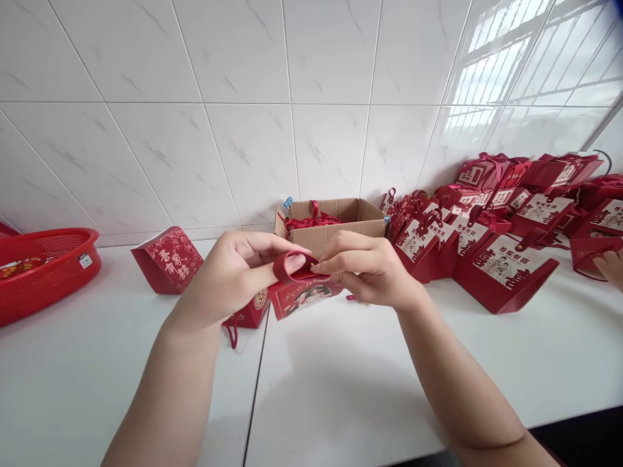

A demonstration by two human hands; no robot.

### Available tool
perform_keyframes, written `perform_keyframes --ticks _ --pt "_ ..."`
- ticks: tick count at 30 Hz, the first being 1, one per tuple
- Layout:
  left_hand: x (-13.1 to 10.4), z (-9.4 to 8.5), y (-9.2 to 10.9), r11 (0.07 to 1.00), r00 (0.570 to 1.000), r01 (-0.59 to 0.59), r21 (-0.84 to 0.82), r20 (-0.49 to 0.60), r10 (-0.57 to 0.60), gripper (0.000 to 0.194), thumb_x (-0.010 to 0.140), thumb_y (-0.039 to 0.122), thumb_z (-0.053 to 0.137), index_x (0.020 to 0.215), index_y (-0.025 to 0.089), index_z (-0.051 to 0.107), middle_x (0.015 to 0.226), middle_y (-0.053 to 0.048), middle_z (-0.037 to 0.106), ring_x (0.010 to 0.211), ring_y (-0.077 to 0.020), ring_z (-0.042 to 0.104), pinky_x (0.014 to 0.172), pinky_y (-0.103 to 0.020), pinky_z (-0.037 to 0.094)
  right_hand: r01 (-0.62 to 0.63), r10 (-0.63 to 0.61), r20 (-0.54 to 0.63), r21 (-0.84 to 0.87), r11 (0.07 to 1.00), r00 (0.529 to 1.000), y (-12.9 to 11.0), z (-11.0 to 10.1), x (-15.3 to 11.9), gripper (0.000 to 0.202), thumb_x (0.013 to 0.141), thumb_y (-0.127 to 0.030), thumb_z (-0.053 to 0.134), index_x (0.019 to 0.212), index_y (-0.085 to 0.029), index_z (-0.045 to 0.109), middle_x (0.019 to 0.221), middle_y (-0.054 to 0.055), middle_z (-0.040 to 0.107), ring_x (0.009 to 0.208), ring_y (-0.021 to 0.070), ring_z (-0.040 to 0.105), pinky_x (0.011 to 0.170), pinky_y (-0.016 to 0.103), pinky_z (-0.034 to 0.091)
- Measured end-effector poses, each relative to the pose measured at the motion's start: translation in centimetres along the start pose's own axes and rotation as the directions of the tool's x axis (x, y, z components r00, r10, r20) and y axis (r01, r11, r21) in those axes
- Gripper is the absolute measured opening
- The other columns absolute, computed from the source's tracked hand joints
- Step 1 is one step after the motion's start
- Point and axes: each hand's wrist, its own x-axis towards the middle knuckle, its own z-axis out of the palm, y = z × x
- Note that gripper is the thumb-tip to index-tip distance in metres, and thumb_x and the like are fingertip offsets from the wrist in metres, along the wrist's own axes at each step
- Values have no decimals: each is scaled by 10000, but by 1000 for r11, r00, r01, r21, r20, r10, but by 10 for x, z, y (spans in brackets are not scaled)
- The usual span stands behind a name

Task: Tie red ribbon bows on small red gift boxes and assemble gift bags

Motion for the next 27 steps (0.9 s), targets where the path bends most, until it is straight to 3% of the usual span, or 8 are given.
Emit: perform_keyframes --ticks 7,15,20,27 --pt "-2 -2 -2 1000 1000 -11 24 -9 11 132 759 323 722 847 235 764 709 -19 708 641 -152 657 509 -210 536 -65 65 -11 58 996 998 -2 1 1 39 872 -153 591 878 -182 617 688 2 566 625 96 499 574 228 461" --pt "-2 -2 0 999 997 5 41 78 -8 148 789 342 688 863 231 752 673 -19 673 597 -133 610 477 -197 484 -43 43 -1 45 998 999 -2 -2 0 103 874 -86 561 868 -177 608 711 12 580 661 103 526 599 246 465" --pt "-3 4 3 1000 998 -21 17 52 21 149 836 300 652 950 255 736 854 -9 718 762 -127 656 629 -168 536 -1 2 -42 19 1000 999 -1 -2 1 208 884 -36 474 835 -188 606 683 3 577 658 108 560 616 267 497" --pt "-5 6 5 995 999 -45 89 4 44 150 841 321 643 924 243 741 789 -3 711 690 -116 633 544 -161 499 16 -15 -74 7 1000 997 -1 -2 2 188 881 -52 493 836 -193 610 685 -4 582 652 106 584 599 257 508"
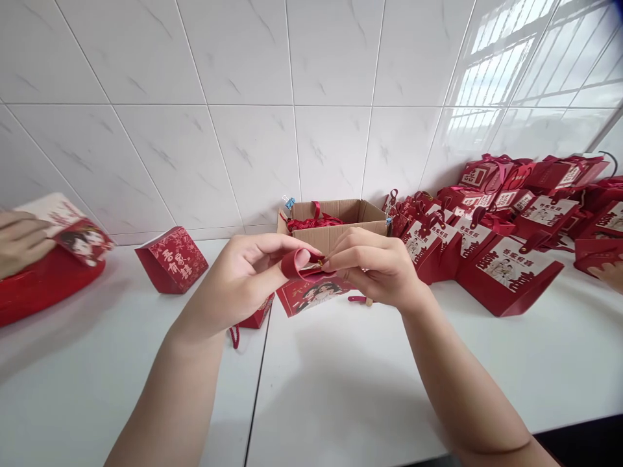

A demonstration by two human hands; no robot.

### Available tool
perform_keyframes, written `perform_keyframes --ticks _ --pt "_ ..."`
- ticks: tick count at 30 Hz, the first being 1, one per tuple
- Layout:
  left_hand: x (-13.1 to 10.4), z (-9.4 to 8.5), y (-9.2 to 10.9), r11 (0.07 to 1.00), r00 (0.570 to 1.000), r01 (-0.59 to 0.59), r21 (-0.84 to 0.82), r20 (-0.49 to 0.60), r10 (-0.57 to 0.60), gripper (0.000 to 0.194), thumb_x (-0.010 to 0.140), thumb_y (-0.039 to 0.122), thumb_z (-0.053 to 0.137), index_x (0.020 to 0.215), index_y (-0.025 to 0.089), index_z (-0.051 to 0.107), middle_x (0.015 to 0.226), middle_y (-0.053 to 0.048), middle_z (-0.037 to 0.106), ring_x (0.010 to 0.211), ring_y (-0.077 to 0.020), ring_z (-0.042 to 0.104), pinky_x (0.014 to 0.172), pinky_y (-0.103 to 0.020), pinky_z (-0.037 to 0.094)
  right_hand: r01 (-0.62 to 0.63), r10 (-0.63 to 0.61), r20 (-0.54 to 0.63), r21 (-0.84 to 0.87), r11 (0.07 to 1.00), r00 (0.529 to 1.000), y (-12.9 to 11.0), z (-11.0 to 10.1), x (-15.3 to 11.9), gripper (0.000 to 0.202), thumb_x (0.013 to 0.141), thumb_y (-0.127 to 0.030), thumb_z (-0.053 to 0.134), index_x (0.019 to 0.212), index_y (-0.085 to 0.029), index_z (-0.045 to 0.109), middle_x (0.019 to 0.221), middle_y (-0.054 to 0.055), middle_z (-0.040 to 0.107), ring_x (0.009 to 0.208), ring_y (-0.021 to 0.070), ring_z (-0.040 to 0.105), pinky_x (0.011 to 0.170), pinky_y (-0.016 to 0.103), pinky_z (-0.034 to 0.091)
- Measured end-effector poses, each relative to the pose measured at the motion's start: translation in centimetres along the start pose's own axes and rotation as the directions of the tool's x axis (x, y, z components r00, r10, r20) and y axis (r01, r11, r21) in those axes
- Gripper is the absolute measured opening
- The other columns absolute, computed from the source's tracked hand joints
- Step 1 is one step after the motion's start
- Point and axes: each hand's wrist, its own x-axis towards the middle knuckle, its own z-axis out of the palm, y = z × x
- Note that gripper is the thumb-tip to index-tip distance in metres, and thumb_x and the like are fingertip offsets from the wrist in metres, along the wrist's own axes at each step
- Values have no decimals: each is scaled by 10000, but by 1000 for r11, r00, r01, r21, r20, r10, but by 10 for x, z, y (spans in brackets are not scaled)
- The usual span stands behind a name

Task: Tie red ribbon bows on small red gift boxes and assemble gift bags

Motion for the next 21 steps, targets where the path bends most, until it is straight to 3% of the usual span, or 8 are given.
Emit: perform_keyframes --ticks 7,15,21 --pt "-2 -1 -1 997 999 -36 62 -11 37 178 834 347 641 925 230 740 733 -10 701 638 -141 630 500 -205 496 12 -12 -14 -8 1000 1000 1 0 -2 188 871 -50 508 842 -202 615 695 5 595 657 115 593 586 262 509" --pt "-8 -1 -2 994 999 6 112 -39 -2 220 838 359 626 988 233 726 883 -40 727 807 -220 680 616 -281 566 40 -43 -52 -45 998 998 0 -2 1 257 851 -2 481 825 -214 624 684 2 579 680 124 599 593 272 511" --pt "-6 0 4 984 981 -147 96 140 133 230 829 218 608 1050 222 672 924 -48 700 813 -193 660 674 -291 563 19 -29 -90 -116 993 995 -1 -3 1 230 865 -50 505 817 -233 634 746 -1 528 665 103 581 558 245 512"
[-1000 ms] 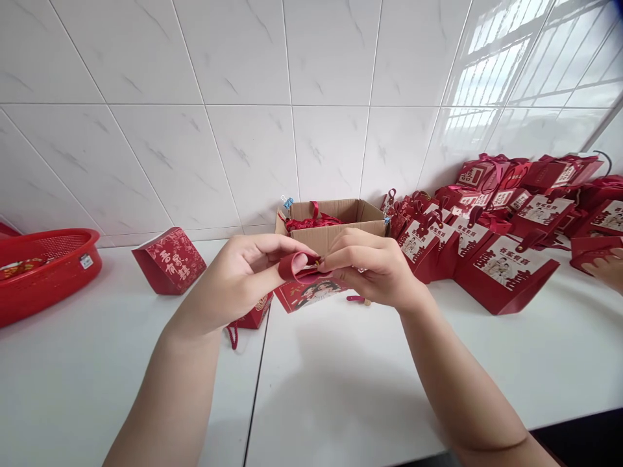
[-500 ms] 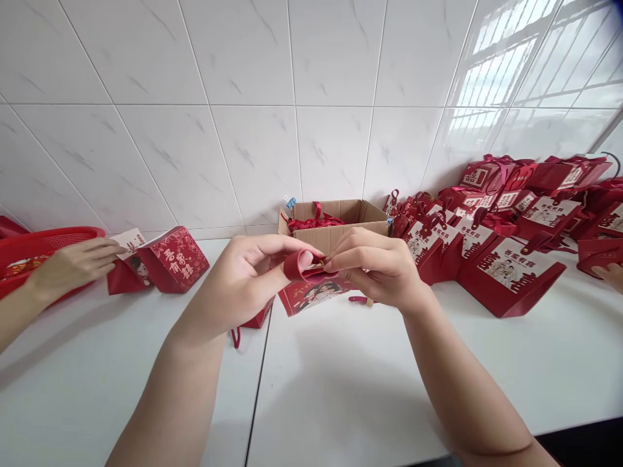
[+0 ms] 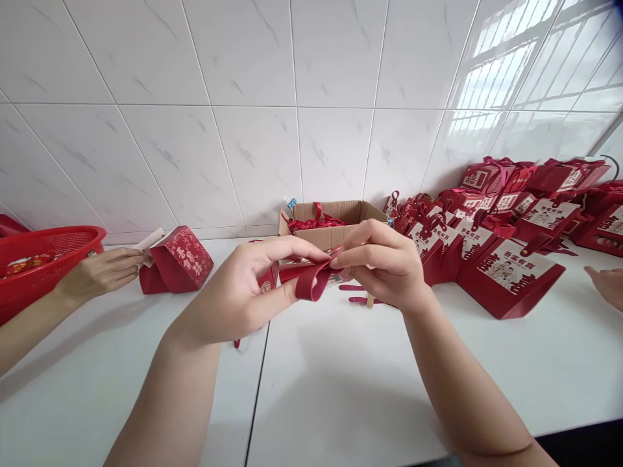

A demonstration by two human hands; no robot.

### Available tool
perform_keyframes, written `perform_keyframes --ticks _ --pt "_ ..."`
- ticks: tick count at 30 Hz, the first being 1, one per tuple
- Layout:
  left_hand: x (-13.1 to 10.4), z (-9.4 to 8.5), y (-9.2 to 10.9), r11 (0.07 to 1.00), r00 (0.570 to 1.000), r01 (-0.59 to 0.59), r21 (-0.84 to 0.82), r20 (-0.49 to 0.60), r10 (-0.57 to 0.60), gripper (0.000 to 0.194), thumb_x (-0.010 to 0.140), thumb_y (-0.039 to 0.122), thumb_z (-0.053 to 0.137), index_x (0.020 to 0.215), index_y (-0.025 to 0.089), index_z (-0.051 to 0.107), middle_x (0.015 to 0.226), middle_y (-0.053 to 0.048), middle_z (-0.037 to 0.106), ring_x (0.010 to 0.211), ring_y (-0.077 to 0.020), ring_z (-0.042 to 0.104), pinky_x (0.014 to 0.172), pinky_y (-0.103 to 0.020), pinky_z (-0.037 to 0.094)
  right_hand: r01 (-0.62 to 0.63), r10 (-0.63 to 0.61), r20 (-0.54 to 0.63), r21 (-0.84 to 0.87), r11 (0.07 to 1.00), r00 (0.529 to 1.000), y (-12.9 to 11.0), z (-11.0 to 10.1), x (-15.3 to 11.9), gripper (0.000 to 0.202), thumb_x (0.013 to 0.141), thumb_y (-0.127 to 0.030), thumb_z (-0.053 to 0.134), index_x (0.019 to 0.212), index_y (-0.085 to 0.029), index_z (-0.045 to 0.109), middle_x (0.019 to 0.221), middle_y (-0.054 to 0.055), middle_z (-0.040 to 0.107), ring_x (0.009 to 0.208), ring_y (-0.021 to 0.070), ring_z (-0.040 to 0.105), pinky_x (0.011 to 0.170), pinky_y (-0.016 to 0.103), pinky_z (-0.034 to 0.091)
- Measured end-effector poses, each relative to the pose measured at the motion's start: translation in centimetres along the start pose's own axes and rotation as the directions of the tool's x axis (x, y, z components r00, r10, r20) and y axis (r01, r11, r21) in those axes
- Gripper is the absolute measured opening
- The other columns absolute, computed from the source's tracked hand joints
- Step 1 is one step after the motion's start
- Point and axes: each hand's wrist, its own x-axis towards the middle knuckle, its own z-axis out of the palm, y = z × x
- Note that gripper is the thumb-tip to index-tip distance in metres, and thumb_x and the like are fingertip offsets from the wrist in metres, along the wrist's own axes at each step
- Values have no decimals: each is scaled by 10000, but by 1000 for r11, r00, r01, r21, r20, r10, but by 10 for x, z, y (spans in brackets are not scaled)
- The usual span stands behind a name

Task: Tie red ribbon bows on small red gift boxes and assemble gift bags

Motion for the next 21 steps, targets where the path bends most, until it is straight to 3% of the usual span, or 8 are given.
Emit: perform_keyframes --ticks 2,7,11,21 --pt "2 1 -1 998 998 -58 8 4 58 248 797 166 620 1035 228 660 947 -40 693 823 -185 655 697 -290 562 -9 8 -24 -53 999 1000 0 0 0 219 855 -58 525 813 -241 636 767 2 508 651 101 562 526 241 491" --pt "6 6 -12 989 985 -112 99 -117 124 235 805 125 575 994 242 651 962 -39 689 835 -182 647 654 -289 551 2 -5 -62 -50 999 998 -2 3 3 151 841 -76 567 856 -222 606 797 14 572 700 121 591 580 257 512" --pt "9 9 -17 965 959 -183 188 -181 217 240 799 87 542 939 243 659 935 -23 695 872 -187 643 731 -324 544 -101 100 -35 -18 995 994 -4 3 3 121 826 -176 636 934 -197 584 809 29 643 716 140 620 604 267 534" --pt "12 14 -21 899 888 -375 226 -192 419 301 785 13 519 895 247 674 907 -19 687 885 -178 637 816 -345 526 -71 71 -14 -2 997 997 -2 2 3 74 828 -197 631 898 -178 645 805 51 653 731 151 637 611 280 537"
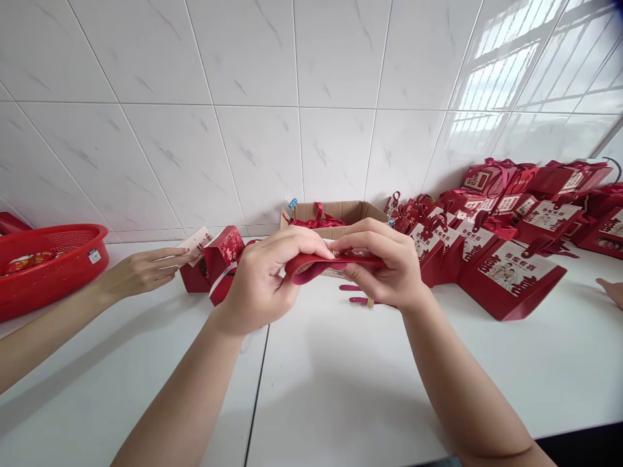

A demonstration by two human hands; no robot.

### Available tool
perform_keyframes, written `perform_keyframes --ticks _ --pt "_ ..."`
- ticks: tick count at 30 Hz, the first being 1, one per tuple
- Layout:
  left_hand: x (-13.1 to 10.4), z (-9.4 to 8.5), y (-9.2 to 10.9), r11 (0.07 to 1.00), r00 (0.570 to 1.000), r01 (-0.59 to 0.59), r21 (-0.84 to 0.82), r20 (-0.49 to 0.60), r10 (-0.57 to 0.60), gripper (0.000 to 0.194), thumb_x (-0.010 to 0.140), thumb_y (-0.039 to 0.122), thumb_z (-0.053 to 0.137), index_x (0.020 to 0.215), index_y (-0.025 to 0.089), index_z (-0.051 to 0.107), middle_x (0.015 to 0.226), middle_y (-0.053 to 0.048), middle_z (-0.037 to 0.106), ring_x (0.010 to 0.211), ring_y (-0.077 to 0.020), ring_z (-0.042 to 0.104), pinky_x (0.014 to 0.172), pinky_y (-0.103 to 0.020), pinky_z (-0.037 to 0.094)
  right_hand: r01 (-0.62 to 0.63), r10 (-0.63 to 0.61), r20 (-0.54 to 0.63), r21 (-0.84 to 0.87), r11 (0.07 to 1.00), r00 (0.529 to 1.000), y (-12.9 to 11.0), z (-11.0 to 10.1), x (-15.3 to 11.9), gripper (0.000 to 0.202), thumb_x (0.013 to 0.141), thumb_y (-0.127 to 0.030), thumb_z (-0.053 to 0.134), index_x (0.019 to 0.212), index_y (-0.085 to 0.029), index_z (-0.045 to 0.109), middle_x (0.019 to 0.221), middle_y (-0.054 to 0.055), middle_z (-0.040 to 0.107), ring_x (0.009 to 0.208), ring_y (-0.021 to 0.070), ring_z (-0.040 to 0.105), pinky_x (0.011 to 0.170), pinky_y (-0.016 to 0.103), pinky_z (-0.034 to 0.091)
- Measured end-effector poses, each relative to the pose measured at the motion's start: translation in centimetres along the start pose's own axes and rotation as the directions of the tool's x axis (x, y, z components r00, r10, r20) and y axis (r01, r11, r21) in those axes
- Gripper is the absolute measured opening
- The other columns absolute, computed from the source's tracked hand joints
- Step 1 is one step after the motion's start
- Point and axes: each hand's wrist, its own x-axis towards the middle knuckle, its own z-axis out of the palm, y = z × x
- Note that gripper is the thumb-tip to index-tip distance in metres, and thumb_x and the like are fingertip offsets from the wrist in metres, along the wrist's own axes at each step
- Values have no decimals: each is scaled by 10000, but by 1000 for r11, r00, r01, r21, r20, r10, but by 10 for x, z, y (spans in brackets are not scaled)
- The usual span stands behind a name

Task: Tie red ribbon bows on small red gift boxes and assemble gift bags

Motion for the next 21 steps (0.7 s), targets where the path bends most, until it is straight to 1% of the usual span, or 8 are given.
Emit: perform_keyframes --ticks 2,7,11,15,18,21 --pt "1 0 -1 999 999 -32 13 -4 32 276 792 27 527 892 237 675 895 -29 682 891 -183 637 836 -355 526 -9 9 5 -4 1000 1000 0 0 0 65 824 -200 632 885 -181 643 799 48 650 723 153 636 605 281 537" --pt "1 1 -2 998 999 -24 54 -28 25 182 805 102 566 862 225 686 899 -48 671 874 -192 638 814 -350 531 -37 37 18 -8 999 999 0 0 -1 38 822 -201 622 847 -175 636 776 47 634 694 150 621 588 278 524" --pt "0 1 -5 995 998 -64 78 -11 66 226 810 72 536 900 228 673 906 -45 659 882 -190 632 807 -347 529 -38 38 22 21 999 999 0 0 -2 34 819 -187 618 844 -176 638 787 49 629 702 149 605 606 288 521" --pt "0 1 -6 996 998 -68 62 10 67 274 807 29 508 925 231 649 889 -38 650 881 -182 621 797 -341 527 -69 67 34 47 997 997 -1 0 -1 23 800 -172 640 821 -166 631 745 35 616 673 136 580 599 282 505" --pt "0 2 -7 998 999 -42 54 13 41 255 811 39 508 914 232 639 899 -33 658 889 -182 620 812 -341 522 -104 101 38 61 993 994 -1 1 -1 39 792 -172 635 829 -162 628 767 42 624 710 142 588 621 287 506" --pt "-1 5 -7 998 999 41 37 -13 -40 210 822 80 533 964 223 592 916 -34 652 882 -177 625 777 -318 528 -115 113 34 78 990 993 0 1 -1 73 798 -171 604 866 -166 632 832 58 643 785 157 610 672 305 521"
